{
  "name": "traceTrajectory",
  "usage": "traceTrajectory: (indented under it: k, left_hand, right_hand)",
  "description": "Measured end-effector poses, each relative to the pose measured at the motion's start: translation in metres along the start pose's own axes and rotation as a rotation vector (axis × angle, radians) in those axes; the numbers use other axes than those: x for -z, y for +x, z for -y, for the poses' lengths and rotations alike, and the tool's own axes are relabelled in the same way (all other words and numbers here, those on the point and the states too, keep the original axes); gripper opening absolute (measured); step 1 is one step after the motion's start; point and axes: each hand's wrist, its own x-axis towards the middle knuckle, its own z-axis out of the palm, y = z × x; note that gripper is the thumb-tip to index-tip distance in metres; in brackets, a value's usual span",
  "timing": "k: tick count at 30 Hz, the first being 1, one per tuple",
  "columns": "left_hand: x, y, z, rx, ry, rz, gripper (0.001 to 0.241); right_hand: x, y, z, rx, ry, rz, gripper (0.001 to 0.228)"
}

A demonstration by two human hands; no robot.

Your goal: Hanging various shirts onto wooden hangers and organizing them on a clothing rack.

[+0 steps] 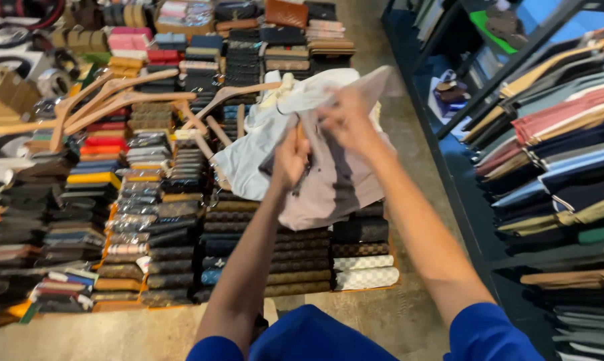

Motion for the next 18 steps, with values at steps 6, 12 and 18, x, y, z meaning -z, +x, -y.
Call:
traceTrajectory:
  k: [6, 12, 18]
  left_hand:
    - [-0.015, 0.052, 0.014, -0.141, 0.091, 0.117, 0.041]
    - [-0.048, 0.01, 0.038, -0.644, -0.035, -0.763, 0.026]
    - [-0.124, -0.001, 0.116, -0.176, 0.091, -0.227, 0.121]
  right_hand:
    - [0.083, -0.002, -0.027, -0.059, -0.868, 0.177, 0.04]
    - [0.113, -0.028, -0.028, -0.158, -0.9, 0.039, 0.034]
    - [0.144, -0.027, 0.025, -0.046, -0.803, -0.146, 0.039]
